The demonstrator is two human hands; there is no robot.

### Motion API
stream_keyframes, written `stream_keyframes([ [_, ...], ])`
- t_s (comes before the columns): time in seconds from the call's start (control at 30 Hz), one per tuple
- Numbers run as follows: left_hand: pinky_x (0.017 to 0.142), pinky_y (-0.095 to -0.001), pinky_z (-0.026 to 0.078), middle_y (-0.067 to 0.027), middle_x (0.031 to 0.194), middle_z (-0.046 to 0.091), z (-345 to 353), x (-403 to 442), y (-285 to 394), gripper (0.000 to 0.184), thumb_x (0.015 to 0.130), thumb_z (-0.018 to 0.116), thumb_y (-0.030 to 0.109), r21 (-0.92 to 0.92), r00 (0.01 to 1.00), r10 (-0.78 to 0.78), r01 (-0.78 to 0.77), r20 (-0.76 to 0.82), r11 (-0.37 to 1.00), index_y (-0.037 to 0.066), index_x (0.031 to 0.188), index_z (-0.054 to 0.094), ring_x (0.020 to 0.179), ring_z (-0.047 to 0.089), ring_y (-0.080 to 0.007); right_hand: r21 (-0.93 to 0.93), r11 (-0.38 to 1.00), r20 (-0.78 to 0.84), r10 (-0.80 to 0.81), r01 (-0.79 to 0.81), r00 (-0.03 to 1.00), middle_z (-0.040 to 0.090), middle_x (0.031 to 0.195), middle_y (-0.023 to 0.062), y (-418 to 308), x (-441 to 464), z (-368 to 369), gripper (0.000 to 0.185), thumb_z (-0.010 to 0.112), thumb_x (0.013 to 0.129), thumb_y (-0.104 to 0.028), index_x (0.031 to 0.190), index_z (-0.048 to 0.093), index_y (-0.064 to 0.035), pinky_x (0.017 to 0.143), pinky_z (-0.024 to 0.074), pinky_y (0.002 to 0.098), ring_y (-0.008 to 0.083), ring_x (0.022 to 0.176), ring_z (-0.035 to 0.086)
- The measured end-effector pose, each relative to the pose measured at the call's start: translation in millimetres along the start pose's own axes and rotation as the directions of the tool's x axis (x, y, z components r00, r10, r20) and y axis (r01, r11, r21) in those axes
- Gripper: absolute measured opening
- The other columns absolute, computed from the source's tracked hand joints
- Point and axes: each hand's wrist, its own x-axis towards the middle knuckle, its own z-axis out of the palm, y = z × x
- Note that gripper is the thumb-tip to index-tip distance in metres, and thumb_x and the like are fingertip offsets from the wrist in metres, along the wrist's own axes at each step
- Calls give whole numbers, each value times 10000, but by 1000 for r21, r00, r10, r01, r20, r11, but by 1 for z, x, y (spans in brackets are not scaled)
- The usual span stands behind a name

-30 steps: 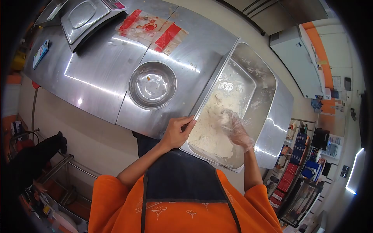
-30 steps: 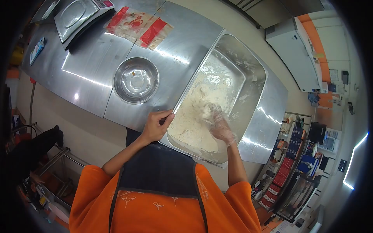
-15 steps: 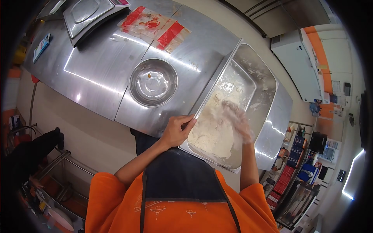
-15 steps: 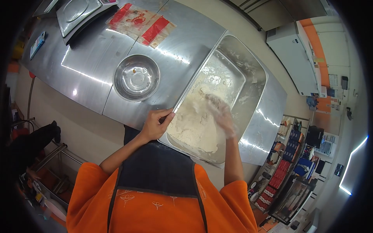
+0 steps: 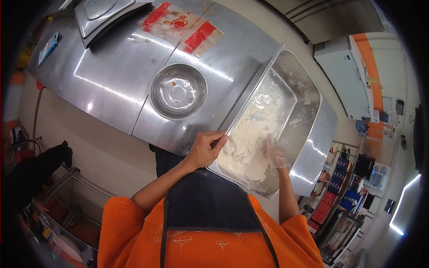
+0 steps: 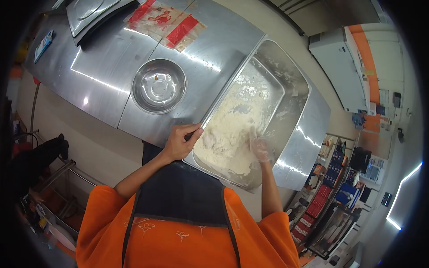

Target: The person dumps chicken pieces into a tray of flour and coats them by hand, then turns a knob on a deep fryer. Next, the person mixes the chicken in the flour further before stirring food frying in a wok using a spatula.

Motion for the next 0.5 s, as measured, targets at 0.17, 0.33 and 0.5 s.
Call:
stream_keyframes([
  [0.17,511,-309,402,-187,699,597,5,-6,-1,238,932,601,88,31,1000,-26,26,17,999,-93,1080,640,511,514,-185,742,633,382,-131,-220,915,457,1458,120,-58,-44,46,615,584,935,-330,1425,423,4,1146,261,322,198,1405,322],
  [0.33,515,-313,407,-200,706,588,6,-9,1,252,943,582,94,46,1000,6,-8,24,999,-96,1103,628,519,520,-196,693,703,315,-93,-162,945,637,1168,119,-126,-18,89,354,610,890,-246,1168,635,-29,1019,388,374,215,1115,561],
  [0.5,502,-290,367,-128,668,562,-1,-6,1,234,941,603,98,36,1000,11,-11,5,999,-64,1103,652,537,463,-118,199,950,-93,-226,240,970,643,908,113,-108,8,75,234,654,824,-203,963,645,-15,892,444,409,223,905,590],
])
